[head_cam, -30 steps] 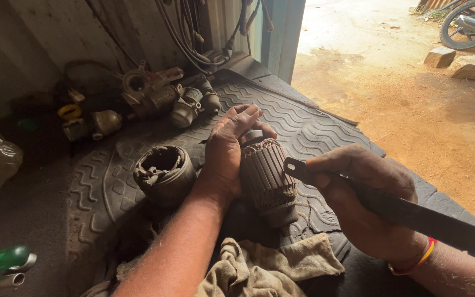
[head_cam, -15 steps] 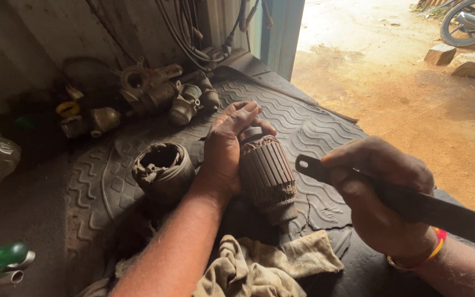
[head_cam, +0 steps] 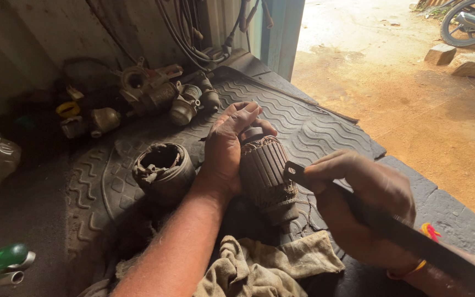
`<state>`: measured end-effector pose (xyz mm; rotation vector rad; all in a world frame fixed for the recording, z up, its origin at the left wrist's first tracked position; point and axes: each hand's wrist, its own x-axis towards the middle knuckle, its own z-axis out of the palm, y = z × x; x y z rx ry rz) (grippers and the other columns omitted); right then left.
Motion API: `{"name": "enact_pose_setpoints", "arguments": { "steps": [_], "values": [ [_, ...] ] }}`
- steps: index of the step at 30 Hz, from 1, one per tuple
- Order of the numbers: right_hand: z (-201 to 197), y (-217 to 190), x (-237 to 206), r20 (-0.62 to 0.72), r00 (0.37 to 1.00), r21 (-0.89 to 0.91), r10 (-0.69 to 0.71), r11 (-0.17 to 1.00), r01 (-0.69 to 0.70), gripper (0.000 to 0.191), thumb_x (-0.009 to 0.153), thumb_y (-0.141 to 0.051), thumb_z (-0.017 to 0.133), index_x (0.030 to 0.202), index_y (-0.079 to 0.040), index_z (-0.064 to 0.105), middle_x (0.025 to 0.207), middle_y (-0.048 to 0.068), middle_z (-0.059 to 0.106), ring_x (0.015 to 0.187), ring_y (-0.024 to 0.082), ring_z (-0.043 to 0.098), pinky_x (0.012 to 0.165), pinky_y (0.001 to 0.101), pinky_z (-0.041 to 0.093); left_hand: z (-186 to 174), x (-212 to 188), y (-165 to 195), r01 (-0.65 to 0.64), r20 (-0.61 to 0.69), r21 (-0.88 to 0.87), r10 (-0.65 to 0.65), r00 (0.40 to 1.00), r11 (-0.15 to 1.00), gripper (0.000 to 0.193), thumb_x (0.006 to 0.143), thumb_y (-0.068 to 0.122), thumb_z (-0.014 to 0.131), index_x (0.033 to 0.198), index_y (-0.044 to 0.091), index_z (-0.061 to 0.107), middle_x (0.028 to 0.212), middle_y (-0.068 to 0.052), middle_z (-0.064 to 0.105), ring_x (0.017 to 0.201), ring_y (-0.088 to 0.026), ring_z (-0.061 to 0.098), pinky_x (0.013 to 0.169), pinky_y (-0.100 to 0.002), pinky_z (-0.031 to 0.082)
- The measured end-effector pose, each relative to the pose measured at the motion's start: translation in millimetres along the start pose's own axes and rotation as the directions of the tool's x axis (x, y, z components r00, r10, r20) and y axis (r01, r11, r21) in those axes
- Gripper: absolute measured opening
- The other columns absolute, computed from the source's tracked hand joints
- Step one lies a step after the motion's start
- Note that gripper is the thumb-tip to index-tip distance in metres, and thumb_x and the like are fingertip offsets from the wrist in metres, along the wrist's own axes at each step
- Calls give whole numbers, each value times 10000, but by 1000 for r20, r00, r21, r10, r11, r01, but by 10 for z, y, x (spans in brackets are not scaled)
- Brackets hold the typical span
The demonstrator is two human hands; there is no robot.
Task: The person holds a cylindrical motor rotor in their left hand and uses a flat metal file in their right hand to scrape and clean the copper windings on the rotor's surface. The person rotates the rotor to access different areas and occasionally wipes the surface with a cloth.
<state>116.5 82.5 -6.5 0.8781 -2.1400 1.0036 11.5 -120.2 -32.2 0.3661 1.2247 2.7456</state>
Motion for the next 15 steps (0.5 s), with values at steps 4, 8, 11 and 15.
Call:
{"name": "enact_pose_setpoints", "arguments": {
  "steps": [4, 8, 11, 15],
  "values": [
    [39, 11, 0, -90, 996, 8, -8, 1000, 9, 149, 930, 42, 649, 1062, -29, 646, 974, 80, 744, 846, 111, 750, 719, 247, 582, 43, -33, 14, 8, -2, -10, -8, 1000, 1000, 302, 939, 247, 662, 1136, 53, 539, 845, -146, 657, 663, -197, 661, 571, -331, 604],
    [28, 7, -17, -138, 989, 72, 54, 996, -44, 121, 959, 39, 657, 1053, -37, 655, 1007, 79, 758, 863, 100, 739, 728, 239, 582, 44, -37, 41, 8, -30, 18, -8, 1000, 1000, 295, 931, 250, 653, 1138, 68, 547, 833, -138, 666, 651, -186, 660, 549, -324, 594],
    [-31, -15, -44, -34, 998, 53, 50, 997, -48, 141, 920, 38, 648, 1033, -41, 674, 976, 71, 767, 804, 87, 735, 680, 234, 572, 32, -31, 22, -3, -8, -5, 3, 1000, 1000, 296, 943, 241, 656, 1150, 62, 544, 843, -144, 666, 658, -188, 655, 564, -328, 598],
    [-16, -17, -23, -25, 999, 58, 35, 998, -33, 145, 921, 35, 640, 1040, -42, 670, 975, 69, 766, 834, 97, 736, 702, 237, 581, 9, -19, 4, 3, 1, -17, -3, 1000, 1000, 299, 939, 246, 653, 1146, 63, 538, 831, -143, 661, 631, -205, 653, 540, -347, 596]
  ]
}}
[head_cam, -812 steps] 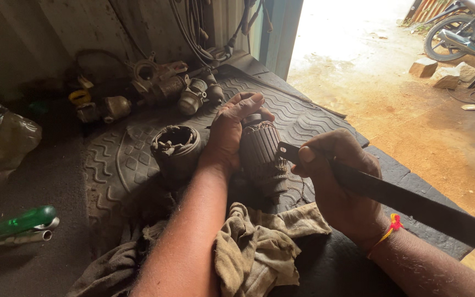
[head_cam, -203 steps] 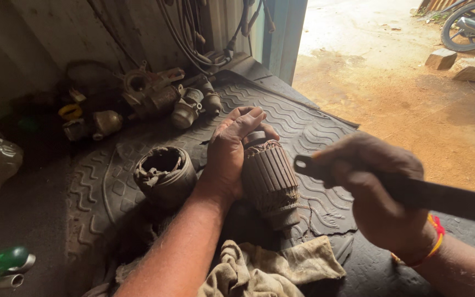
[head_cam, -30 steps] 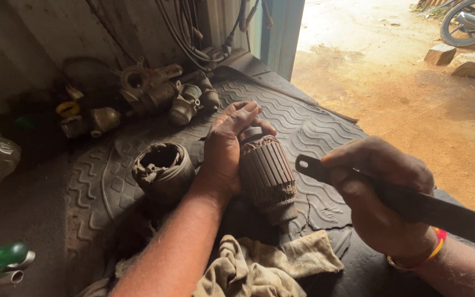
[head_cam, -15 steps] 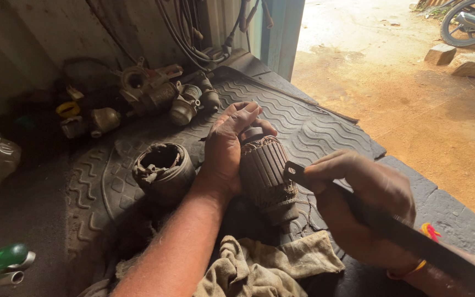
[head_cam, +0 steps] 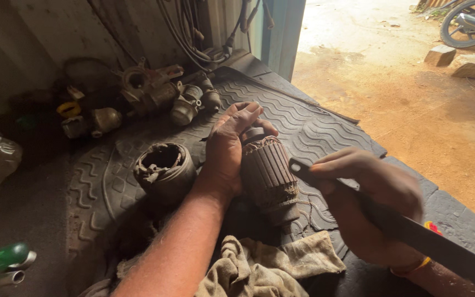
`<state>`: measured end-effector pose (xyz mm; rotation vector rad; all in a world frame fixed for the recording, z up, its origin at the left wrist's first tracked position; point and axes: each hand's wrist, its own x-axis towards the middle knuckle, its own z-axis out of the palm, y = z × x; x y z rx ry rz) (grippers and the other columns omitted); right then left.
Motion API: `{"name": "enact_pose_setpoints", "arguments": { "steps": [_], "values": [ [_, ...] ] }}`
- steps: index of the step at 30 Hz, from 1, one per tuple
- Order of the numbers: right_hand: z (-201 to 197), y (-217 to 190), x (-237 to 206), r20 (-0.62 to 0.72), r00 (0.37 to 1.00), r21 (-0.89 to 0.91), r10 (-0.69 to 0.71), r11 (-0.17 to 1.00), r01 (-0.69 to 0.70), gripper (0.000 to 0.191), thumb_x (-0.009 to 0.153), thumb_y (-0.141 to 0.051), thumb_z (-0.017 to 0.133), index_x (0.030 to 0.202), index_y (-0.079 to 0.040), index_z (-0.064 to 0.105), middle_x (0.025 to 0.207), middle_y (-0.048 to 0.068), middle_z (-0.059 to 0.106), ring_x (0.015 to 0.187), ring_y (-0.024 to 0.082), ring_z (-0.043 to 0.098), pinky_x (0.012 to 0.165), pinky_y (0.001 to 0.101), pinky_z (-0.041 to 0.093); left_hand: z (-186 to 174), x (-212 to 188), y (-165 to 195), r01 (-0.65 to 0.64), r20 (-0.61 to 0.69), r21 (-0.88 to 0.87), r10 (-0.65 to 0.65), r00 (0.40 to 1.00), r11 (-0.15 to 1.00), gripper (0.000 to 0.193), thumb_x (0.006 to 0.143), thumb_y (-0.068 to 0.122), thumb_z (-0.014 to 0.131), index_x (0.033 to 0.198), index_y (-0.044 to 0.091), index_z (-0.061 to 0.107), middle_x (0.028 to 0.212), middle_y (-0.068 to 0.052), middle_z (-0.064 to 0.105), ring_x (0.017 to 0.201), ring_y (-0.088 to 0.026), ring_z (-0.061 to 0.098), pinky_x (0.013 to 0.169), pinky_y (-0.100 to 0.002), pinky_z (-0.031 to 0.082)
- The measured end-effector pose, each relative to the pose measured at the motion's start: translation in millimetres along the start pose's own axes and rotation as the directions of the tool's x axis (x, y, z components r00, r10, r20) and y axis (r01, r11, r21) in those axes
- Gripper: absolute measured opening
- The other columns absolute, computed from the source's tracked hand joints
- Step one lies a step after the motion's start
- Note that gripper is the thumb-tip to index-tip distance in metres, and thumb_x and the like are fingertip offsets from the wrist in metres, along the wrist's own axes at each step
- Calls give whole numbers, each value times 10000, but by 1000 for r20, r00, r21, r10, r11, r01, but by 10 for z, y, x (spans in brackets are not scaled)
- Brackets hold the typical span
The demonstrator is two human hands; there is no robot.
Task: The person holds a cylindrical motor rotor in their left hand and uses a flat metal file in their right hand to scrape and clean the copper windings on the rotor's surface. The person rotates the rotor to access different areas and occasionally wipes the surface with a cloth.
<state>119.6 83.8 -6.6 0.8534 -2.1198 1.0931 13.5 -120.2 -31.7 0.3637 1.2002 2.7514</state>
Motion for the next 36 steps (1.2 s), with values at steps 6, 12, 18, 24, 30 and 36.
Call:
{"name": "enact_pose_setpoints", "arguments": {
  "steps": [6, 12, 18, 24, 30, 36],
  "values": [
    [55, -38, 4, -53, 999, 15, -6, 1000, 7, 126, 963, 24, 639, 1059, -48, 676, 988, 68, 764, 866, 116, 756, 748, 243, 593, 1, -4, 7, -6, 12, -33, 6, 1000, 999, 301, 945, 226, 639, 1160, 44, 533, 848, -158, 668, 648, -207, 667, 557, -357, 609],
    [29, -25, 33, 10, 999, 0, 39, 999, -39, 126, 943, 16, 636, 1042, -41, 689, 937, 66, 774, 813, 111, 768, 705, 240, 597, 10, -5, 14, 12, 13, -31, -11, 1000, 999, 290, 938, 231, 644, 1147, 70, 524, 830, -158, 668, 621, -217, 670, 537, -358, 605],
    [24, -49, 60, 15, 1000, -26, 12, 1000, -11, 90, 946, 1, 646, 1016, -48, 674, 920, 61, 784, 811, 117, 794, 696, 244, 609, 14, -12, 19, 3, 16, -14, -3, 1000, 1000, 286, 939, 223, 656, 1145, 74, 524, 827, -141, 660, 624, -210, 663, 540, -353, 604],
    [7, -24, 70, -5, 998, -16, 62, 998, -62, 115, 943, 21, 641, 1036, -38, 671, 873, 43, 774, 750, 95, 753, 650, 243, 586, -5, -6, 7, -6, 36, -33, 7, 999, 999, 288, 949, 239, 657, 1138, 61, 533, 841, -145, 670, 639, -198, 666, 544, -338, 597],
    [83, 133, 35, -56, 982, 391, 181, 909, -146, 169, 991, 58, 589, 1152, 15, 614, 1011, 87, 746, 939, 102, 705, 835, 247, 592, -15, 26, 2, -5, 7, -9, 5, 1000, 1000, 304, 920, 216, 692, 1142, 80, 534, 854, -144, 674, 685, -190, 651, 573, -333, 596],
    [80, 173, 41, -14, 986, 324, 164, 934, -151, 148, 987, 54, 602, 1129, 22, 633, 991, 95, 758, 929, 110, 721, 822, 249, 600, 3, 18, -3, -14, -27, 16, 14, 1000, 1000, 324, 918, 200, 698, 1162, 62, 537, 876, -137, 659, 728, -187, 660, 591, -322, 600]
  ]
}}
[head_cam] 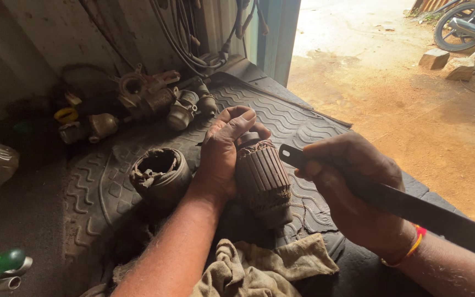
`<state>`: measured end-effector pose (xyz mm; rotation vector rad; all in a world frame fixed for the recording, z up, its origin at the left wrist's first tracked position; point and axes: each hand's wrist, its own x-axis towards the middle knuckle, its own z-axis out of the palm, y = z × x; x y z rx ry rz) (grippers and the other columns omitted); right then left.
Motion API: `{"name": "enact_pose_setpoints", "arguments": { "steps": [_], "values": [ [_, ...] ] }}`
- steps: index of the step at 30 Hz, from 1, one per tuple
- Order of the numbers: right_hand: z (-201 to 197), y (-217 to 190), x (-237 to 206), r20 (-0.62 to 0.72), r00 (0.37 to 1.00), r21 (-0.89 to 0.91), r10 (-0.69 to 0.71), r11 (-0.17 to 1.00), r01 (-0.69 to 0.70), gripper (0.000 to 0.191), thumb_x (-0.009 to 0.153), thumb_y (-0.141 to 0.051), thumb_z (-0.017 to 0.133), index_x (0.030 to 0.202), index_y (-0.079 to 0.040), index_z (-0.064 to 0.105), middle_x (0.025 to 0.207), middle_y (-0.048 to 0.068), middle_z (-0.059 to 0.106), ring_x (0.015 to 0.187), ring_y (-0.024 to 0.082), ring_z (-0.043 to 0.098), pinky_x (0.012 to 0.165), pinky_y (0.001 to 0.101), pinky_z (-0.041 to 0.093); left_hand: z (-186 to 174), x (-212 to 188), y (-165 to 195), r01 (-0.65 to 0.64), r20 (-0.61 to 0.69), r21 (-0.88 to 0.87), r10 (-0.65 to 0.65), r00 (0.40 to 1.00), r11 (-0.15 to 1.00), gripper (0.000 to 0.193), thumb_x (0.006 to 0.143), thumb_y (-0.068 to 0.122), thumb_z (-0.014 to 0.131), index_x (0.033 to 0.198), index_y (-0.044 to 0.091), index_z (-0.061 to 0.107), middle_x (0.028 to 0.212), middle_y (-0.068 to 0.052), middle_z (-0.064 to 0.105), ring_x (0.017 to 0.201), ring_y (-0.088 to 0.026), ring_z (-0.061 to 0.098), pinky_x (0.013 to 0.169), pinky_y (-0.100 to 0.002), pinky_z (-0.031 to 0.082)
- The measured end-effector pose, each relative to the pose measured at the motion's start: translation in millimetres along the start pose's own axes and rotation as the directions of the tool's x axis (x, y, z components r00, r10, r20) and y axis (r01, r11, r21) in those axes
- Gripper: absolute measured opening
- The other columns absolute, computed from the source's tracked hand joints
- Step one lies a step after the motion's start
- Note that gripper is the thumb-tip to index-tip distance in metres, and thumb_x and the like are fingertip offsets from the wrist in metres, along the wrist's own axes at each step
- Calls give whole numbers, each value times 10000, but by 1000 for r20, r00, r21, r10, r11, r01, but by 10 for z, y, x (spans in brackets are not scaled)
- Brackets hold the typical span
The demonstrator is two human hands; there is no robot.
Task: The person holds a cylindrical motor rotor in their left hand and uses a flat metal file in their right hand to scrape and clean the copper windings on the rotor's surface. The person rotates the rotor to access different areas and occasionally wipes the surface with a cloth.
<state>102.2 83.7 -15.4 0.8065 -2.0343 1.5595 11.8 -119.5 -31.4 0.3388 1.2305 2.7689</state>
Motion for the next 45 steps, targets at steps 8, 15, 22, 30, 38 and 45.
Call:
{"name": "enact_pose_setpoints", "arguments": {
  "steps": [8, 15, 22, 30, 38, 45],
  "values": [
    [51, -35, 60, 3, 1000, -53, 9, 999, -9, 98, 989, -2, 647, 1087, 4, 654, 972, 77, 767, 901, 103, 736, 790, 247, 613, 13, -37, 27, -12, 36, -4, 12, 999, 1000, 342, 919, 202, 693, 1179, 54, 527, 895, -150, 660, 743, -196, 679, 615, -319, 617],
    [14, -19, 76, 59, 998, -13, 28, 1000, -27, 103, 977, 13, 626, 1071, 13, 668, 953, 87, 769, 900, 123, 736, 800, 264, 614, 21, -31, 25, -18, 42, -1, 18, 999, 1000, 347, 908, 220, 711, 1161, 60, 534, 871, -142, 665, 715, -194, 672, 603, -317, 609],
    [-135, 21, -3, 55, 995, 117, 80, 989, -86, 119, 931, 64, 602, 1027, 39, 668, 886, 112, 753, 837, 146, 728, 783, 277, 619, -3, -37, 10, -14, 20, 2, 14, 1000, 1000, 320, 902, 223, 723, 1131, 70, 561, 854, -133, 676, 720, -183, 678, 615, -324, 614],
    [-128, 80, -26, 100, 995, 99, -13, 995, 3, 166, 938, 85, 624, 1089, 39, 674, 922, 104, 742, 879, 128, 719, 772, 265, 599, -1, -19, 28, 3, 7, -13, -3, 1000, 1000, 331, 874, 246, 735, 1117, 90, 573, 835, -122, 672, 720, -196, 678, 610, -340, 612],
    [-84, -137, -98, 5, 989, -233, -147, 962, 145, 234, 894, -66, 737, 1111, -30, 659, 930, 42, 763, 830, 79, 724, 695, 222, 583, -8, -31, 71, 59, -21, -23, -60, 998, 998, 352, 851, 285, 737, 1115, 105, 589, 833, -113, 666, 736, -195, 673, 617, -340, 616],
    [-268, 58, 240, 123, 985, -493, -124, 854, 169, 170, 869, -87, 778, 1027, -86, 715, 967, 56, 757, 812, 117, 751, 665, 259, 588, -23, -19, 61, 56, 4, -38, -56, 998, 998, 306, 876, 270, 719, 1098, 105, 588, 843, -125, 673, 730, -195, 668, 621, -345, 614]
  ]
}}
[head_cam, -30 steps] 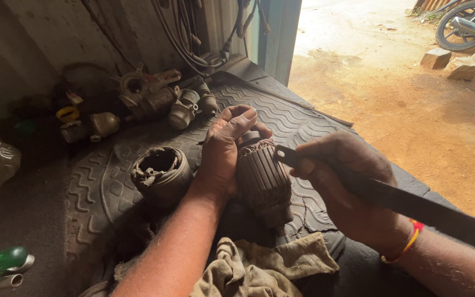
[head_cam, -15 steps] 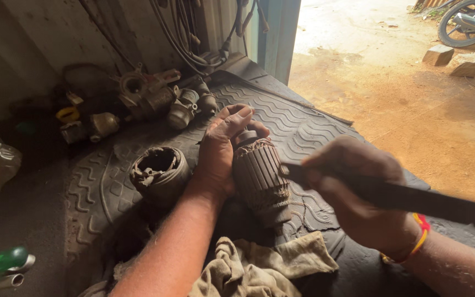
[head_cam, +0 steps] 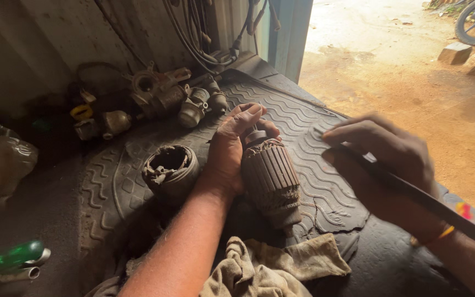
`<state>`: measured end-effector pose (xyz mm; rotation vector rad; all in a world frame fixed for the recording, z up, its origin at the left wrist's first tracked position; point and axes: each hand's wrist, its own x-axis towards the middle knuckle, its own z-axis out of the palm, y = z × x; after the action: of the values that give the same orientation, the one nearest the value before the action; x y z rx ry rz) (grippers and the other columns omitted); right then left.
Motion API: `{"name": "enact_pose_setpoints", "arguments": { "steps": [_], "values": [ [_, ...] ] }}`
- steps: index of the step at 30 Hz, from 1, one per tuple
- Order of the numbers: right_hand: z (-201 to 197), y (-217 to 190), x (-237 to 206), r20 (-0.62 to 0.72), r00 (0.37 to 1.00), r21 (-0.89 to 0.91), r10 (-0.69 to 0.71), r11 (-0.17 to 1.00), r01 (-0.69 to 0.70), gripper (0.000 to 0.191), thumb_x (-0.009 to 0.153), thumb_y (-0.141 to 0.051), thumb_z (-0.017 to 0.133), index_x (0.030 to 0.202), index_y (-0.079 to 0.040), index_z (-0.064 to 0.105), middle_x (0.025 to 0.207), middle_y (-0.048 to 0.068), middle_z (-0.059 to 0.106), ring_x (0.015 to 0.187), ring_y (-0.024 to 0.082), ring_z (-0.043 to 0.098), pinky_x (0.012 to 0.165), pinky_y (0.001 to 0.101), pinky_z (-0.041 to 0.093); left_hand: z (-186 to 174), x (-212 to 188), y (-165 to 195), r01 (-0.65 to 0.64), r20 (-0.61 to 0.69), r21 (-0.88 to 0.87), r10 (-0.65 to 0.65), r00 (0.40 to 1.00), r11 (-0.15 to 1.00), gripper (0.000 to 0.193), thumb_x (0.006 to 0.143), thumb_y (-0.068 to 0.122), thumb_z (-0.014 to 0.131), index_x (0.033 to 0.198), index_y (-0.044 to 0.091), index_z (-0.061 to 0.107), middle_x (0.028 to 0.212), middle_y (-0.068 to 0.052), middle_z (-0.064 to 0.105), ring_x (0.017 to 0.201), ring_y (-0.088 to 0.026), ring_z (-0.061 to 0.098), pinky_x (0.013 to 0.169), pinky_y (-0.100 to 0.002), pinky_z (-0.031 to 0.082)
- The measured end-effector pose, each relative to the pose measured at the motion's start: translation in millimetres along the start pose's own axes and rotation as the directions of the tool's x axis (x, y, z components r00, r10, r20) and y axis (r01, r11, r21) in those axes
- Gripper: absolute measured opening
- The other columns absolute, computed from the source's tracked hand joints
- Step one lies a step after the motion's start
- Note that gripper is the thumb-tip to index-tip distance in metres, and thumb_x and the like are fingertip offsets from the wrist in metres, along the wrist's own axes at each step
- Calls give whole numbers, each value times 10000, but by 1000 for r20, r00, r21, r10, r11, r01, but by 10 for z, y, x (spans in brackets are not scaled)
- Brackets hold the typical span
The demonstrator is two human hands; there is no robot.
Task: The person holds a cylindrical motor rotor in their left hand and uses a flat metal file in their right hand to scrape and clean the copper windings on the rotor's surface. The person rotates the rotor to access different areas and occasionally wipes the surface with a cloth.
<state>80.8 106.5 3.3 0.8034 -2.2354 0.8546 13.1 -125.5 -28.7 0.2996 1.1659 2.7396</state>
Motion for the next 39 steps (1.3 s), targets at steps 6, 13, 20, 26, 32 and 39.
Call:
{"name": "enact_pose_setpoints", "arguments": {
  "steps": [6, 13, 20, 26, 32, 39],
  "values": [
    [-126, 282, -20, 337, 934, 8, -115, 993, 119, 240, 780, 3, 722, 971, -134, 769, 1029, 34, 753, 921, 159, 744, 789, 305, 595, 15, 28, 17, 30, -56, -13, -31, 998, 999, 251, 891, 222, 696, 1088, 108, 591, 802, -123, 675, 693, -198, 661, 597, -346, 607],
    [-174, 180, -215, 548, 831, -211, -95, 946, 247, 441, 749, 31, 622, 1116, -180, 743, 1173, -4, 743, 1093, 231, 677, 923, 358, 556, -21, 25, 31, 7, -28, -8, -8, 1000, 1000, 282, 917, 194, 675, 1156, 93, 565, 809, -130, 689, 708, -182, 662, 600, -336, 600],
    [-141, -552, -289, 342, 924, 263, -171, 961, 81, 465, 777, -118, 760, 1237, -146, 702, 1229, 31, 744, 1145, 250, 636, 979, 373, 546, -24, 23, 33, 3, -3, -17, -3, 1000, 1000, 278, 911, 201, 673, 1139, 90, 561, 796, -123, 680, 688, -181, 655, 579, -333, 599],
    [242, -844, -355, 504, 663, 375, -554, 831, 410, 309, 949, -122, 603, 1243, -99, 697, 1168, 157, 688, 1014, 301, 689, 867, 411, 549, 7, 7, 32, 9, -45, 20, -8, 999, 1000, 262, 936, 212, 687, 1128, 89, 557, 807, -128, 678, 718, -193, 655, 604, -329, 591],
    [-271, -775, -151, 228, 969, 915, -98, 362, -178, 171, 1011, -127, 658, 1074, 31, 653, 992, 174, 674, 962, 334, 688, 875, 493, 578, -19, -14, 40, -4, -14, 7, 4, 1000, 1000, 245, 924, 211, 667, 1113, 79, 583, 794, -110, 677, 711, -188, 666, 609, -343, 595],
    [-14, -506, 315, 119, 903, 179, -414, 903, 390, 161, 875, -98, 772, 1028, -139, 743, 1112, 89, 681, 1136, 225, 629, 925, 339, 573, -89, 108, -62, -38, -70, -55, 34, 997, 998, 205, 937, 163, 659, 1108, 55, 624, 910, -22, 686, 831, -125, 691, 758, -290, 622]
  ]
}}
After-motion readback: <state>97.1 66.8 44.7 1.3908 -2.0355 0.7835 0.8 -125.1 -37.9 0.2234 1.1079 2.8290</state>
